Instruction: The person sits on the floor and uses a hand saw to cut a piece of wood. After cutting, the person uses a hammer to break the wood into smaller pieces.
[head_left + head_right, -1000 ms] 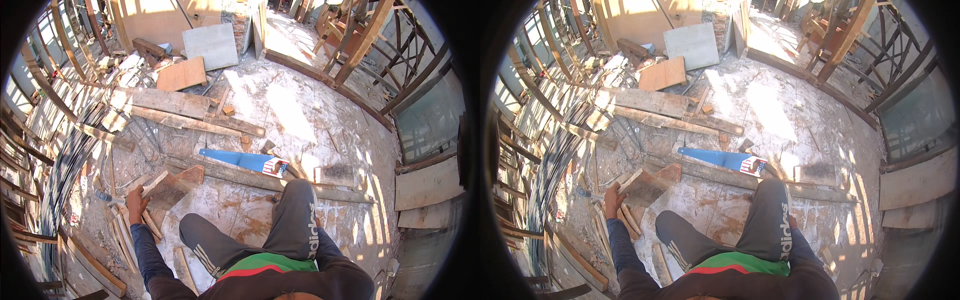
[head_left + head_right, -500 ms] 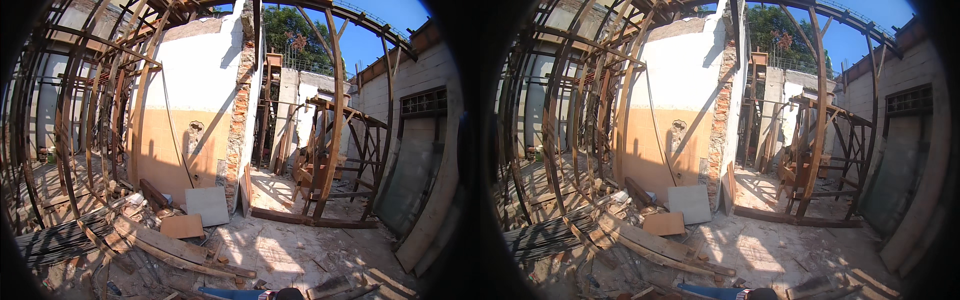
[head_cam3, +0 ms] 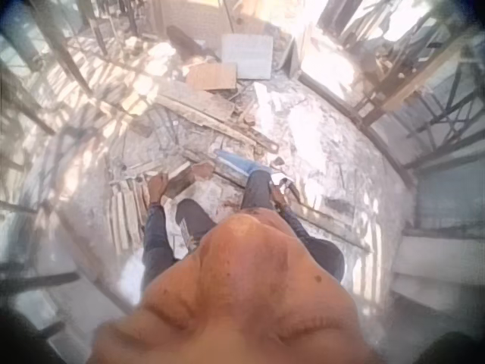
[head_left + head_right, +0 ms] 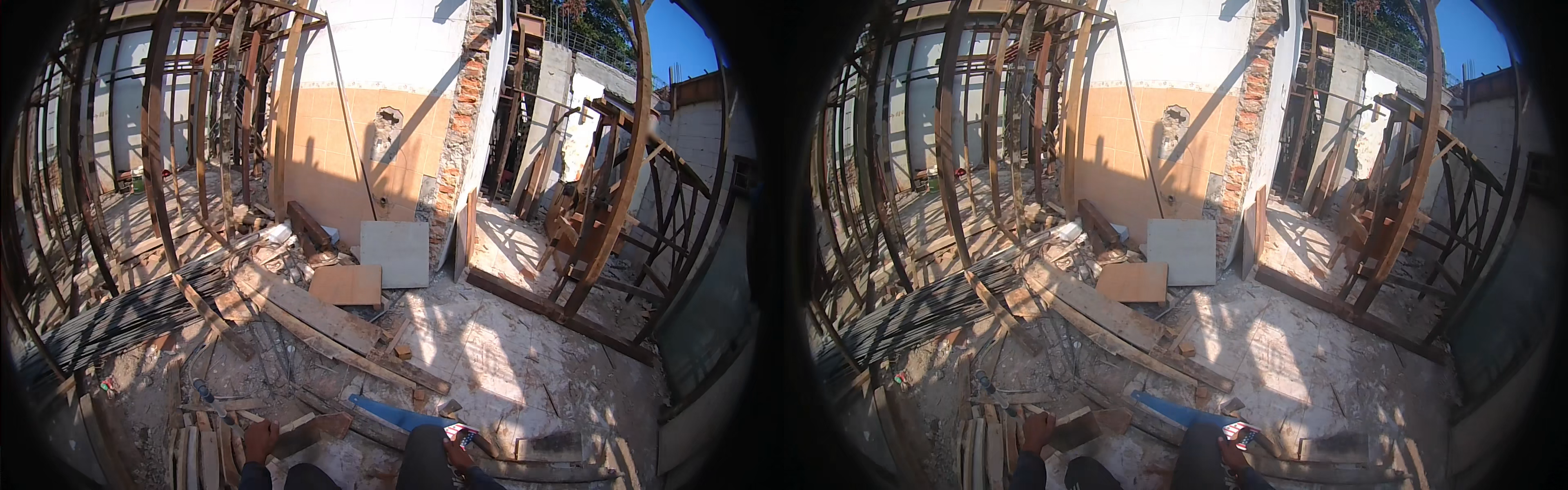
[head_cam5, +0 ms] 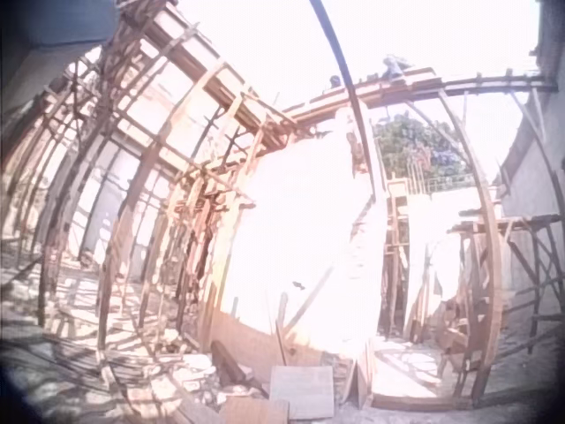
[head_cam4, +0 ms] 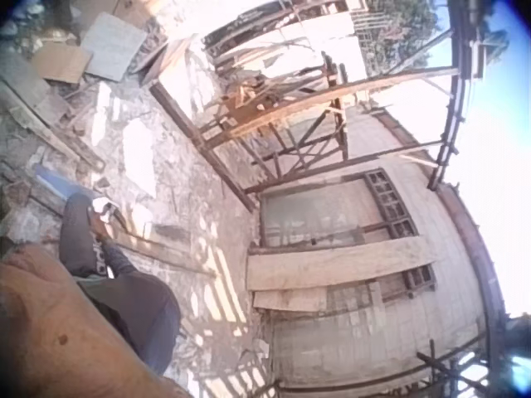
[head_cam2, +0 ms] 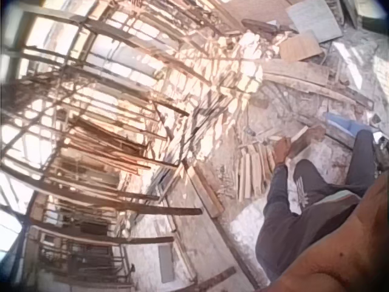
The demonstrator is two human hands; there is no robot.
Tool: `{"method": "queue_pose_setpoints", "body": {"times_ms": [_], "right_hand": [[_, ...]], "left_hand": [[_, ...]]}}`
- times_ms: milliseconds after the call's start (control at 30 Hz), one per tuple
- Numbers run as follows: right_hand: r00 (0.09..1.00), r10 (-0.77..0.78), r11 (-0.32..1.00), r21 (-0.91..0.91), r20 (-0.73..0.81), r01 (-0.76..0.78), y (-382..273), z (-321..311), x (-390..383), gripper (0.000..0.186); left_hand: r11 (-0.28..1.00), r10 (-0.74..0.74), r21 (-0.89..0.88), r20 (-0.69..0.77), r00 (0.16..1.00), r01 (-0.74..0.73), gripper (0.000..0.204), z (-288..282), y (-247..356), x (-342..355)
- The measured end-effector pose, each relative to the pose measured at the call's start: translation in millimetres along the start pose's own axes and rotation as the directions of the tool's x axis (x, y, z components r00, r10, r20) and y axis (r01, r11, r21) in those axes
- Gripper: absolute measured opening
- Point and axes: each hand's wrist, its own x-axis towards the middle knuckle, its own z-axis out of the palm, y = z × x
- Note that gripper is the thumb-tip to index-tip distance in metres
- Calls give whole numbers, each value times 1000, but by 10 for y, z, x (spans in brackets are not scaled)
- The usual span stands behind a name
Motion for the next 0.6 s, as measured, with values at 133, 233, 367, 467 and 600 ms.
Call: {"method": "queue_pose_setpoints", "body": {"times_ms": [133, 233, 367, 467, 600], "right_hand": [[935, -325, 834, -423, 140, 354, -6, 233, 499, 90], [887, -405, 755, -466, 223, 462, 75, 717, 720, 79], [700, -528, 513, -476, 481, 714, -203, 1250, 1010, 76], [621, -510, 429, -450, 595, 783, -321, 1743, 1367, 76], [688, -475, 642, -319, 548, 697, -431, 2387, 1850, 74]], "left_hand": [[996, -91, 25, -25, 996, 91, 43, -40, 296, 10], [990, -69, 125, -19, 997, 71, 42, 11, 294, -201], [968, -130, 221, 37, 991, 118, 42, -91, 337, -408], [977, -134, 171, 41, 990, 125, 40, -93, 434, -517], [974, -153, 182, 85, 984, 136, 36, -59, 531, -548]]}}
